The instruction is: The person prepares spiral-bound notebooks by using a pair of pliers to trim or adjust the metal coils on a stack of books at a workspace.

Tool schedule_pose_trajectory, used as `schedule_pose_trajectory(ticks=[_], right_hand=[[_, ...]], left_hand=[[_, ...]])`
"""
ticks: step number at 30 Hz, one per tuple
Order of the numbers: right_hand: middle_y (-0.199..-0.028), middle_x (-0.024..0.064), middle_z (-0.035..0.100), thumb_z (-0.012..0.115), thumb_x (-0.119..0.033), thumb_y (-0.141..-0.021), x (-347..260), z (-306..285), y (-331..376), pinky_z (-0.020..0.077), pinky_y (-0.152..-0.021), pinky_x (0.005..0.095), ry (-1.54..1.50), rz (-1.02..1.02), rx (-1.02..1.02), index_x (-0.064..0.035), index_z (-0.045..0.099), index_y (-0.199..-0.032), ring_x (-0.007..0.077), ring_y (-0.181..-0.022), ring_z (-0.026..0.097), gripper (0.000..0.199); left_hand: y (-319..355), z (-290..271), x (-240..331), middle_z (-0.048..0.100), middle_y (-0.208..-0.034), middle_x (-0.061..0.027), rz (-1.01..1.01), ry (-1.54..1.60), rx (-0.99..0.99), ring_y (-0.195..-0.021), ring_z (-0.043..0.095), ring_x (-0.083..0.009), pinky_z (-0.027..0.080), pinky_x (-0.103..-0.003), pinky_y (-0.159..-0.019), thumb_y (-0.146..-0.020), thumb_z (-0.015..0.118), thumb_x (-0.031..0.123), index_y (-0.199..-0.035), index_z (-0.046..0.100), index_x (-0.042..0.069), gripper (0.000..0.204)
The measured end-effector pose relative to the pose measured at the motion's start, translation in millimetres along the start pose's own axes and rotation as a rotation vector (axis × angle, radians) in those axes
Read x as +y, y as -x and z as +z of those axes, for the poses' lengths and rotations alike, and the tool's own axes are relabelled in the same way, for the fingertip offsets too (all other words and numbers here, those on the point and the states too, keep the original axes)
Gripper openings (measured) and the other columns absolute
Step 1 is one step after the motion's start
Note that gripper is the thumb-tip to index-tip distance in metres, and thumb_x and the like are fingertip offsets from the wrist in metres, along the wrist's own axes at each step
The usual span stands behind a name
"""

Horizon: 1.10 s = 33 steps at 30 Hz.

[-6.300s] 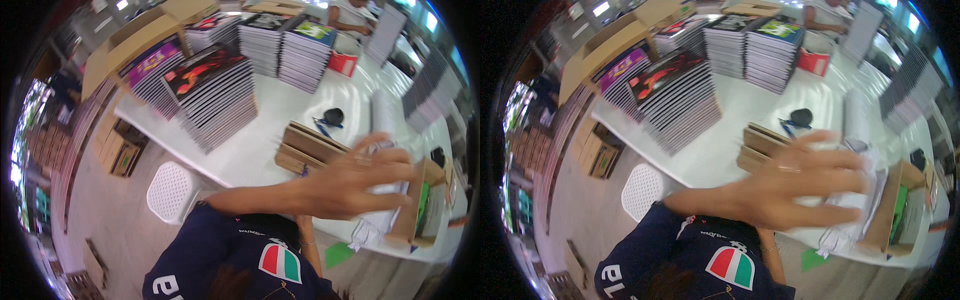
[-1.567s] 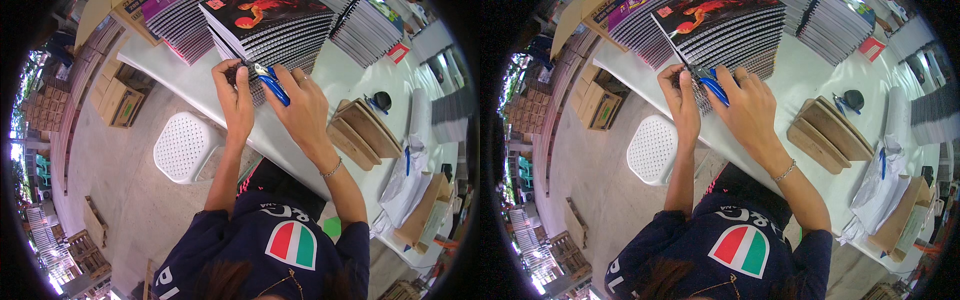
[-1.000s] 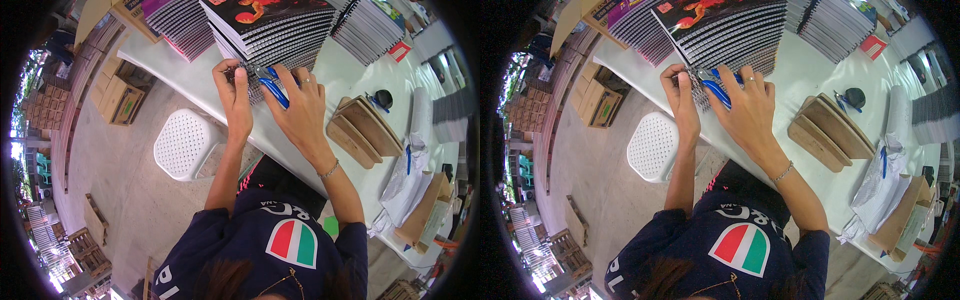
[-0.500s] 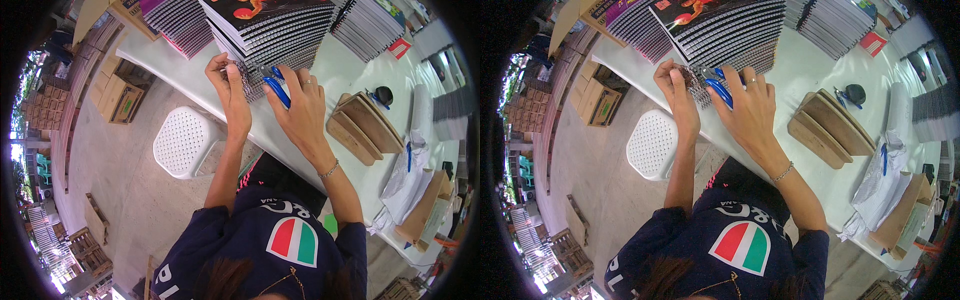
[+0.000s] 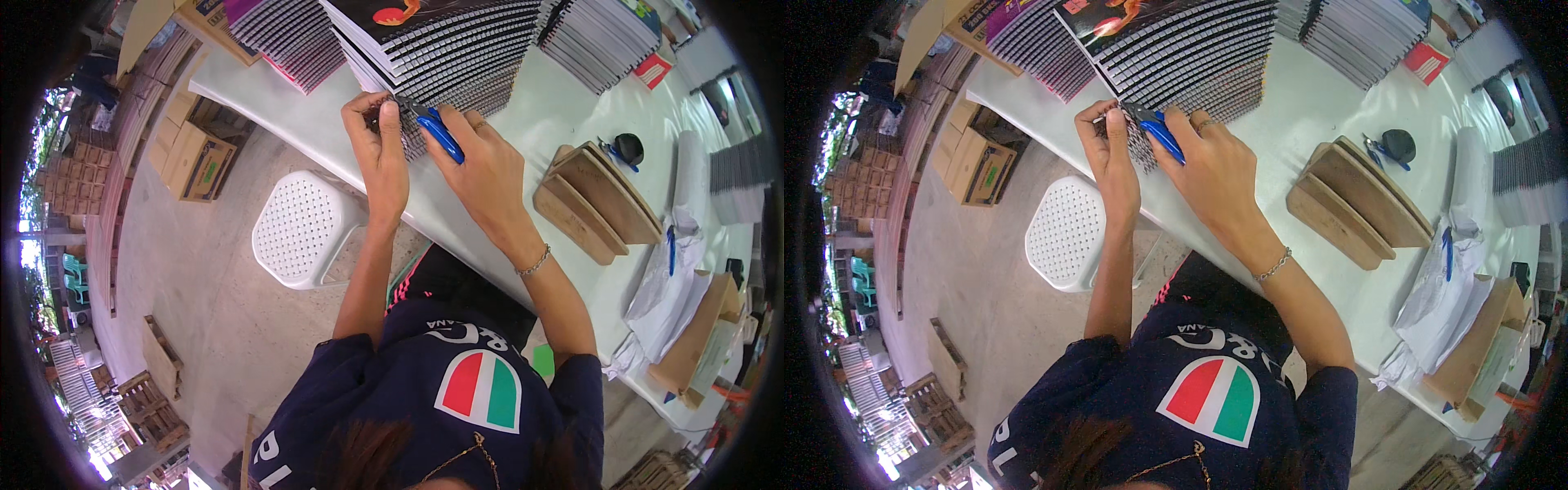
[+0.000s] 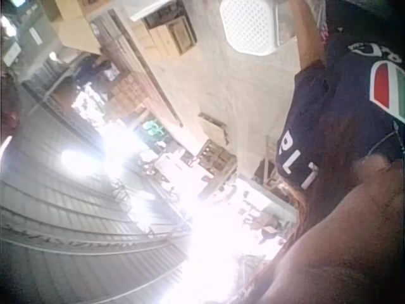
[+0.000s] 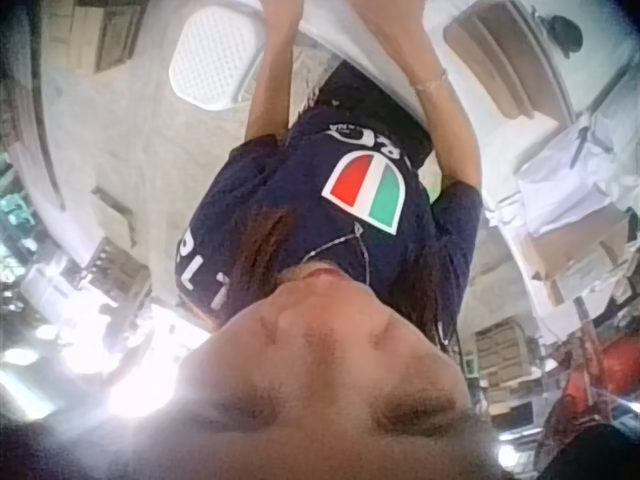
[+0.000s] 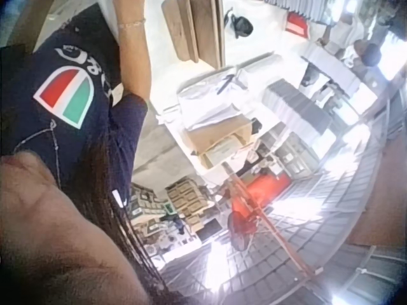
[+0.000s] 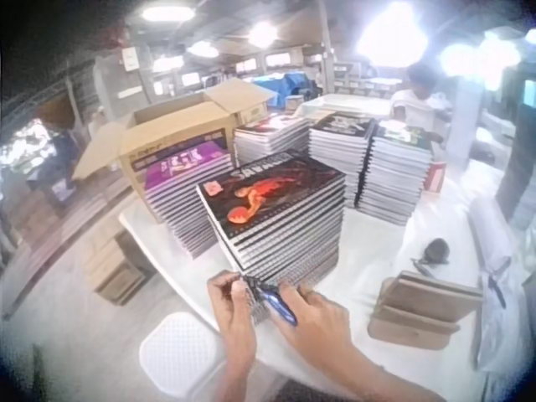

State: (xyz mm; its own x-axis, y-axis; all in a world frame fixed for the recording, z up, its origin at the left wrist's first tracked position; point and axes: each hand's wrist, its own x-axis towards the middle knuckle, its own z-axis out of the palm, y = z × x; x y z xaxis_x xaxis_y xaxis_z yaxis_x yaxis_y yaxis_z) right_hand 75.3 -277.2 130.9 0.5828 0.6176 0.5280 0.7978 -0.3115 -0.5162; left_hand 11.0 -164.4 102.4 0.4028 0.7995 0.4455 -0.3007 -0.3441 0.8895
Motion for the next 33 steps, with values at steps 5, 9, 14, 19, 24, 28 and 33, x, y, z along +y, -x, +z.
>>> schedule_pose_trajectory(ticks=[5,9,14,19,24,28,33], right_hand=[[-0.091,0.0099,0.061,0.075,-0.030,-0.087,-4,-5,5,0.0480,-0.066,0.0415,-0.017,0.066,-0.013,-0.0090,0.066,-0.113,0.0293,-0.079,0.061,0.034],[-0.094,0.0105,0.060,0.075,-0.030,-0.087,3,-1,7,0.0447,-0.068,0.0406,0.120,-0.074,0.121,-0.0098,0.067,-0.115,0.0287,-0.083,0.060,0.036],[-0.095,0.0108,0.060,0.075,-0.031,-0.086,5,4,6,0.0418,-0.070,0.0397,0.121,-0.091,0.121,-0.0101,0.067,-0.117,0.0283,-0.086,0.058,0.038],[-0.093,0.0123,0.062,0.074,-0.028,-0.088,5,6,7,0.0480,-0.069,0.0420,-0.019,0.064,-0.031,-0.0084,0.067,-0.115,0.0318,-0.079,0.062,0.033],[-0.091,0.0104,0.062,0.075,-0.029,-0.087,7,5,14,0.0470,-0.067,0.0412,0.024,0.025,0.040,-0.0097,0.067,-0.115,0.0294,-0.080,0.061,0.035],[-0.094,0.0094,0.060,0.075,-0.032,-0.086,10,9,14,0.0427,-0.071,0.0404,0.117,-0.075,0.145,-0.0108,0.067,-0.116,0.0274,-0.084,0.059,0.038],[-0.093,0.0098,0.060,0.075,-0.032,-0.086,8,10,12,0.0422,-0.071,0.0405,0.122,-0.073,0.106,-0.0107,0.067,-0.116,0.0276,-0.083,0.059,0.038]], left_hand=[[0,1,5,0.051,-0.108,-0.0036,-0.066,0.087,0.058,-0.098,0.048,-0.0115,0.039,-0.028,-0.093,-0.109,0.050,0.026,-0.125,0.049,0.003,0.029],[0,0,-2,0.051,-0.110,-0.0043,-0.126,0.202,0.073,-0.100,0.048,-0.0134,0.038,-0.029,-0.097,-0.108,0.052,0.027,-0.128,0.047,0.004,0.031],[8,-4,-7,0.053,-0.108,-0.0035,-0.109,0.156,-0.039,-0.098,0.048,-0.0110,0.039,-0.027,-0.093,-0.107,0.054,0.026,-0.125,0.050,0.004,0.029],[8,-4,-6,0.053,-0.106,-0.0023,-0.076,0.093,-0.021,-0.096,0.047,-0.0092,0.039,-0.026,-0.090,-0.107,0.053,0.025,-0.122,0.051,0.004,0.026],[6,-6,-14,0.051,-0.107,-0.0030,-0.098,0.152,0.044,-0.096,0.048,-0.0109,0.040,-0.026,-0.092,-0.108,0.053,0.026,-0.124,0.050,0.004,0.027],[8,1,-10,0.051,-0.108,-0.0033,-0.099,0.253,0.084,-0.096,0.048,-0.0121,0.039,-0.027,-0.093,-0.107,0.053,0.025,-0.125,0.049,0.004,0.027],[13,-6,-14,0.053,-0.105,-0.0018,-0.070,0.147,-0.046,-0.096,0.048,-0.0109,0.038,-0.026,-0.093,-0.107,0.054,0.022,-0.124,0.050,0.005,0.025]])
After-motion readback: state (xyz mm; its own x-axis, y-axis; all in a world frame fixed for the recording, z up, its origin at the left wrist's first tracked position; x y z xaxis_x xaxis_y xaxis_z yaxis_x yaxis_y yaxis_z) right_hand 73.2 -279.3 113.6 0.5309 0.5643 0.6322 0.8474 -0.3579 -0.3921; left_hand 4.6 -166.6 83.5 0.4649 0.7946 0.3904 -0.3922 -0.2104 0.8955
